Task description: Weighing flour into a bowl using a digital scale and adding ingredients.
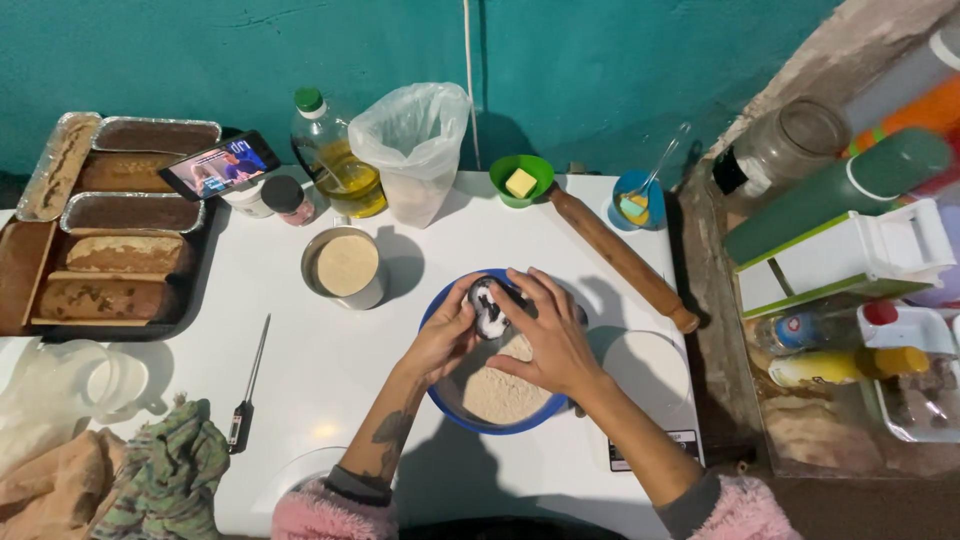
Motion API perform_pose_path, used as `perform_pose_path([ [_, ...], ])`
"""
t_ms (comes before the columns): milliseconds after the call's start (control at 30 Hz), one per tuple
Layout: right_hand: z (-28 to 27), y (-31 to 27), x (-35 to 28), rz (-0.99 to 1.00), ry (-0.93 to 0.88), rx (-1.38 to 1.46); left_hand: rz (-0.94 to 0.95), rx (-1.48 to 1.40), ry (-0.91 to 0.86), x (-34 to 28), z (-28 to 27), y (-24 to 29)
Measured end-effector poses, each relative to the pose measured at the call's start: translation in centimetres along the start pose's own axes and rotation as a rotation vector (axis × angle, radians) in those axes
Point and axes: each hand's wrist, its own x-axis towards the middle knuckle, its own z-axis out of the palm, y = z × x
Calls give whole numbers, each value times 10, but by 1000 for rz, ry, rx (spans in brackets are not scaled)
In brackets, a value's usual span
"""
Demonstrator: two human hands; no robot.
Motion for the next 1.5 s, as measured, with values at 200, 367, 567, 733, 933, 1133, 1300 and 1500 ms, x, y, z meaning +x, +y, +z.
perform_pose_path([
  [200,6,9,8,-32,37,179,-39,176,-10,2,-9,7],
  [367,1,24,9,-35,-31,286,-38,298,-51,8,-19,14],
  [567,-20,19,17,-48,-46,227,-25,413,-111,13,-18,25],
  [733,-20,18,11,-100,-47,145,3,451,-171,6,-5,37],
  [933,-32,31,13,-229,10,-202,15,620,-196,-2,0,42],
  [1133,-18,29,-2,-173,51,-132,73,594,-216,-1,8,46],
  [1300,-18,17,-13,-37,78,71,129,589,-238,-4,7,46],
  [1500,6,18,-24,26,143,223,198,634,-282,-4,27,49],
])
